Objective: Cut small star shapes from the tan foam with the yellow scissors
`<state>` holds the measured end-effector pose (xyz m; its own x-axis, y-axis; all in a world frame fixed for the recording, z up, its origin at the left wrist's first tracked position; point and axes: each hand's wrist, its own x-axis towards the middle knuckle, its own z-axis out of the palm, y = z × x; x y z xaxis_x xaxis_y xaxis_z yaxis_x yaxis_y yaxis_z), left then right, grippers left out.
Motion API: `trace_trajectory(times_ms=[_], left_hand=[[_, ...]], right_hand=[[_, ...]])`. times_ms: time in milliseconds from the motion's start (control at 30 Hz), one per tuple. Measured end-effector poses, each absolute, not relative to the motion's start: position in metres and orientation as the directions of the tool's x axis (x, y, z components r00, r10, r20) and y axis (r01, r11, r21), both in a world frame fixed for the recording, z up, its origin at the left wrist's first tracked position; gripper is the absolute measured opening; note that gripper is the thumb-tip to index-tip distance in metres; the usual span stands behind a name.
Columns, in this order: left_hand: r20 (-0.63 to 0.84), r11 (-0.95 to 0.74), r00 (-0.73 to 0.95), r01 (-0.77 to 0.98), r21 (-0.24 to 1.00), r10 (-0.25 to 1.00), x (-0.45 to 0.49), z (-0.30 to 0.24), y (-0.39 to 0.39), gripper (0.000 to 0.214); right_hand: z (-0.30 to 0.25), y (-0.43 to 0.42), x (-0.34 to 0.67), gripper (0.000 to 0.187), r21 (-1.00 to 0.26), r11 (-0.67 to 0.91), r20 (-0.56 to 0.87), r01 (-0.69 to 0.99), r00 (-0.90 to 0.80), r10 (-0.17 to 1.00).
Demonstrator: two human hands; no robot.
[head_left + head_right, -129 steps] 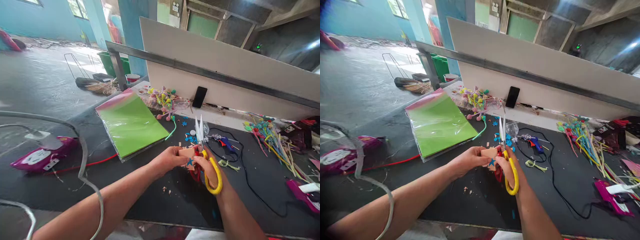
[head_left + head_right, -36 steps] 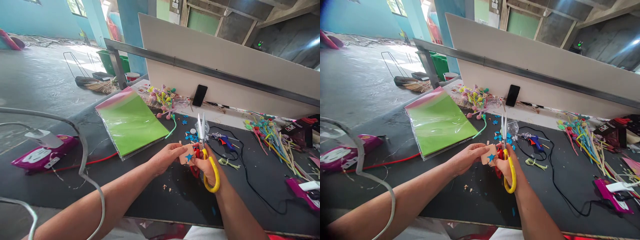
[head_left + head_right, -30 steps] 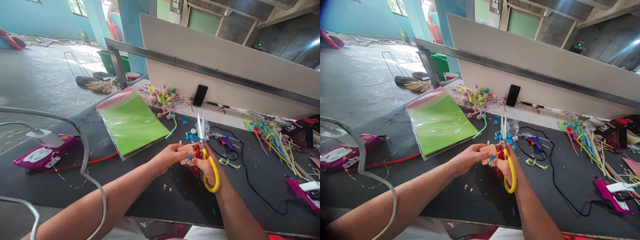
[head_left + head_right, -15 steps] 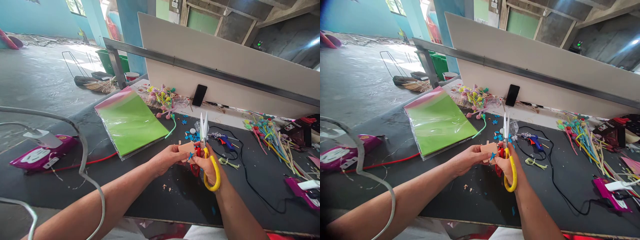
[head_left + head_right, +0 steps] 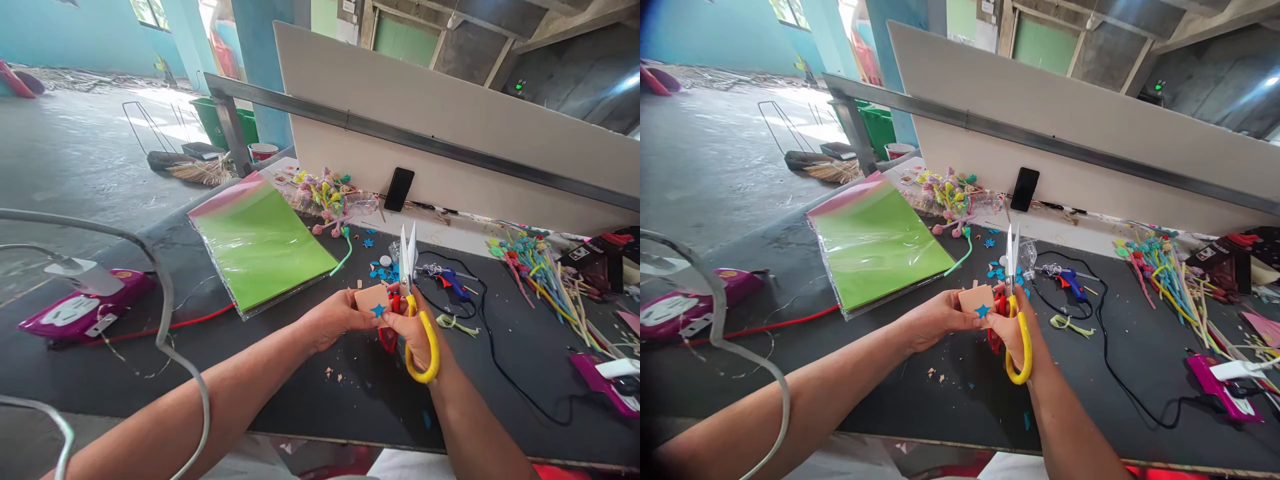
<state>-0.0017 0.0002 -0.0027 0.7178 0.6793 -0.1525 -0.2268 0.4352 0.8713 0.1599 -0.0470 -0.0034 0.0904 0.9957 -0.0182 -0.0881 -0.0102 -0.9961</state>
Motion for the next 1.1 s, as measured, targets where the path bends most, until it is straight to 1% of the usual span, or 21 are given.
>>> trace_trajectory(times_ms=[200, 333, 500, 600, 800, 1100], left_hand=[[-0.193, 0.452, 0.709, -0.196, 0.870, 0.679, -0.006, 0.003, 0.000, 0.042], [-0.196, 0.434, 0.691, -0.187, 0.882, 0.696, -0.005, 0.002, 0.000, 0.043], [-0.187, 0.369, 0.671, -0.140, 0.919, 0.718, -0.004, 0.001, 0.000, 0.030], [-0.206, 0.360, 0.681, -0.091, 0.928, 0.703, -0.004, 0.004, 0.000, 0.032], [-0.211, 0.355, 0.672, -0.083, 0.931, 0.710, -0.004, 0.004, 0.001, 0.029], [-0.143, 0.322, 0.727, -0.113, 0.940, 0.671, -0.005, -0.005, 0.005, 0.039]], right_hand=[[-0.003, -0.046, 0.163, 0.039, -0.989, 0.000, -0.012, -0.145, 0.078, 0.997], [-0.001, -0.046, 0.162, 0.040, -0.991, 0.010, -0.002, -0.137, 0.093, 0.996], [0.004, -0.049, 0.159, 0.038, -0.992, 0.005, -0.013, -0.125, 0.142, 0.990], [0.006, -0.049, 0.159, 0.038, -0.994, -0.007, -0.023, -0.112, 0.144, 0.989], [0.006, -0.047, 0.159, 0.037, -0.994, -0.001, -0.018, -0.109, 0.154, 0.988], [0.003, -0.049, 0.159, 0.039, -0.995, 0.004, -0.011, -0.095, 0.147, 0.989]])
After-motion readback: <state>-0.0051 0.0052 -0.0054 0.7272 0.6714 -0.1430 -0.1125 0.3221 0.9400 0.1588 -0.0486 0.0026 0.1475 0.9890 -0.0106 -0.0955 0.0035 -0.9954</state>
